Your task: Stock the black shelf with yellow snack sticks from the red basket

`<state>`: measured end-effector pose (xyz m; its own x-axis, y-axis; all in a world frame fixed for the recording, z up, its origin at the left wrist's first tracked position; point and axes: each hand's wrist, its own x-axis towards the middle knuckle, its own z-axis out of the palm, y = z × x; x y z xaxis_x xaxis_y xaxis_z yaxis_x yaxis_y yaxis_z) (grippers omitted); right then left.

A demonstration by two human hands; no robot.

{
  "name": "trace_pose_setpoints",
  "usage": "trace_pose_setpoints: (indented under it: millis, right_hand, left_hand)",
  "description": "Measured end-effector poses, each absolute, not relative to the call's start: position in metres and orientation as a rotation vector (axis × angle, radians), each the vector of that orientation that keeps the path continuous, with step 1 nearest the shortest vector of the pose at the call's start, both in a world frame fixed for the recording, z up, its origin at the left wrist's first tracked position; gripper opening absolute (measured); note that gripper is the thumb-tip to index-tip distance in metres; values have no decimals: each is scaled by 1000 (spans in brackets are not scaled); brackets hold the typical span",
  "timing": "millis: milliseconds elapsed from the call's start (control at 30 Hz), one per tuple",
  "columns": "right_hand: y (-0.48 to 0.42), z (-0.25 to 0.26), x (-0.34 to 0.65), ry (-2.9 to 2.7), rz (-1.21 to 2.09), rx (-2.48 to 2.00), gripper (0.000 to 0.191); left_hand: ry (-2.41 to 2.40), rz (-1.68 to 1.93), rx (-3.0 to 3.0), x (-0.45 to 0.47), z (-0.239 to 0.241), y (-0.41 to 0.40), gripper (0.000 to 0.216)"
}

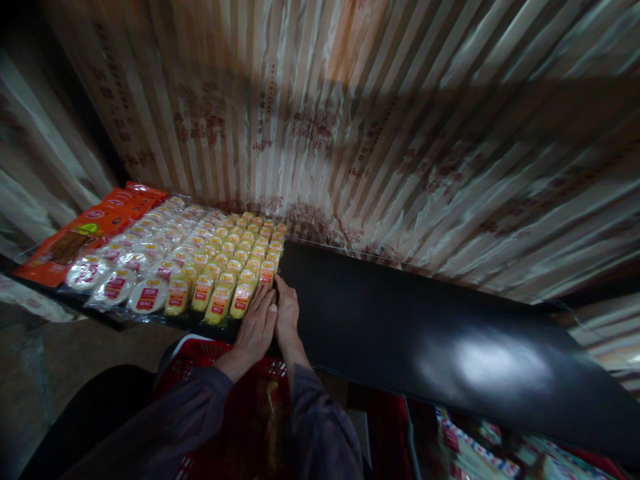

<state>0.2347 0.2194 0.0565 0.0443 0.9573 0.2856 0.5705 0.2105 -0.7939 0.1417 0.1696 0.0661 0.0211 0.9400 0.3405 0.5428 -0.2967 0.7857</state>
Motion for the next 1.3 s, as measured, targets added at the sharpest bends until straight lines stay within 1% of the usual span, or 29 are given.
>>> trace_pose_setpoints:
  millis: [167,367,467,667,867,1033,1300]
  right_hand:
    - [218,60,235,-1658,612,-1453,54]
    - [218,64,237,-1702,632,-1545,57]
    - [218,63,236,-1730,617,-1509,57]
    - [219,52,237,-1677,511,-1467,50]
    - [215,48,240,-1665,539,-1451,50]
    - [201,51,242,-1661,535,-1434,51]
    - [165,60,241,-1650,449,-1500,42]
  left_hand:
    - [1513,1208,1891,142,64,171,56]
    - [1530,1224,1929,142,61,171,57]
    - [1546,1230,1947,142,60,172,57]
    - [1553,1280,2017,142,63,170,49]
    - [1495,1324,2154,139,65,166,42]
    - [1487,1278,2223,138,69,162,36]
    - [1385,1152,2337,134,69,146,33]
